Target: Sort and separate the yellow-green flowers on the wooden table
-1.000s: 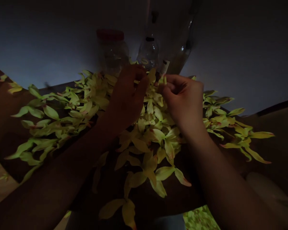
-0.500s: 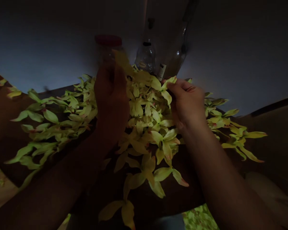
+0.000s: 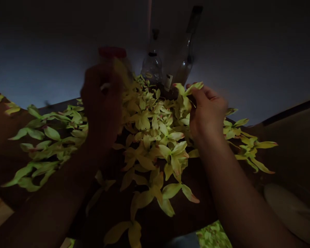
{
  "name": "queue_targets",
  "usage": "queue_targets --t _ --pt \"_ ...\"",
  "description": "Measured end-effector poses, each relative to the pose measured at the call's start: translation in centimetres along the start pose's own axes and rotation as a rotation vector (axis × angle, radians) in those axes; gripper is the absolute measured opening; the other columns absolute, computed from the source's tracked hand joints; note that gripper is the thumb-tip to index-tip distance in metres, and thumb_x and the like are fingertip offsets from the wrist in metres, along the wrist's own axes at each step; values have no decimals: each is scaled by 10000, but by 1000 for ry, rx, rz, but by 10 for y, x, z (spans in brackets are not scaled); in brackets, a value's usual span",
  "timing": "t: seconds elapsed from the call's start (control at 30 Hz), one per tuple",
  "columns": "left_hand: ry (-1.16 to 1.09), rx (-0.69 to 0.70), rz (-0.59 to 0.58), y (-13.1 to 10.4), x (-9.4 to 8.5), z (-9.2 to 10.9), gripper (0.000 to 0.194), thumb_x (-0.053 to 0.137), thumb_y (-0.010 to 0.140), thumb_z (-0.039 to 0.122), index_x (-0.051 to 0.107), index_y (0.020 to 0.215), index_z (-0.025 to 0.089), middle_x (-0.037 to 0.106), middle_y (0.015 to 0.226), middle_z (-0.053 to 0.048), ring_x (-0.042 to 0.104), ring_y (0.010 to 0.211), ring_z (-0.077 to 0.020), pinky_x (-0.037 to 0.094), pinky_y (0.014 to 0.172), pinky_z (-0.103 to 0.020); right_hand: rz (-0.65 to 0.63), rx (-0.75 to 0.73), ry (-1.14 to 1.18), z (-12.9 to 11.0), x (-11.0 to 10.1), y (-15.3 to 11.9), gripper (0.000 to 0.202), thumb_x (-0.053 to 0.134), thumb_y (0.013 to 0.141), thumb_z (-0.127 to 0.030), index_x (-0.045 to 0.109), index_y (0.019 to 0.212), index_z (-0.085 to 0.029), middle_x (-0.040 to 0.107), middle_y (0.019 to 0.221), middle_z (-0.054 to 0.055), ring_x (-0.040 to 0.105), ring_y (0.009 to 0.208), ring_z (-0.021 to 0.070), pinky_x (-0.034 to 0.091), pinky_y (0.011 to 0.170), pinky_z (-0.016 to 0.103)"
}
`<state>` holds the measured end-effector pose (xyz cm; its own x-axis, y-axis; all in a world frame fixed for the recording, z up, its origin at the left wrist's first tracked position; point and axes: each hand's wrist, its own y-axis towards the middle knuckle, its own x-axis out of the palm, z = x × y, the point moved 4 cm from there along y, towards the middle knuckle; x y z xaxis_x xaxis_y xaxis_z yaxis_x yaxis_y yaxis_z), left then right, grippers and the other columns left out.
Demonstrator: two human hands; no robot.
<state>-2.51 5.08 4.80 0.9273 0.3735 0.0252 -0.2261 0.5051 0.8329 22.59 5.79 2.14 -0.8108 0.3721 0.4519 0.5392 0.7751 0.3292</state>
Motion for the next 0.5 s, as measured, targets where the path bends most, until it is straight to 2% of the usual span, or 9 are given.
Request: queue_targets --t 0.1,0.2,0.3,0.4,0.5 --pt "193 214 -126 -11 19 22 237 656 779 106 629 984 222 647 1064 -93 612 1012 -268 488 894 -431 -86 2 -73 -4 13 -16 10 740 810 -228 737 805 -236 745 801 -20 717 755 146 619 702 281" --pt "284 362 -284 -26 35 40 167 695 860 150 670 1014 211 688 1107 -87 625 1097 -253 474 999 -419 -217 7 -124 -6 27 -36 60 724 852 -273 756 899 -255 741 787 -29 716 749 147 611 685 282" --pt "299 357 -298 -33 39 41 137 777 874 241 682 972 221 722 981 -35 661 977 -238 508 894 -391 -321 30 -157 -6 37 -52 80 736 865 -303 765 920 -252 718 738 -31 710 730 147 594 661 271" --pt "275 253 -294 -30 36 32 183 824 837 224 675 941 237 722 923 -6 678 900 -218 526 809 -351 -370 76 -156 -4 41 -58 97 741 871 -331 757 915 -246 720 765 -28 710 739 144 604 664 272" --pt "245 143 -295 -25 32 25 205 866 786 192 699 901 224 728 918 -7 686 881 -202 534 816 -329 -378 97 -153 -1 42 -59 87 772 844 -313 751 898 -249 737 816 -40 718 770 136 638 731 293"
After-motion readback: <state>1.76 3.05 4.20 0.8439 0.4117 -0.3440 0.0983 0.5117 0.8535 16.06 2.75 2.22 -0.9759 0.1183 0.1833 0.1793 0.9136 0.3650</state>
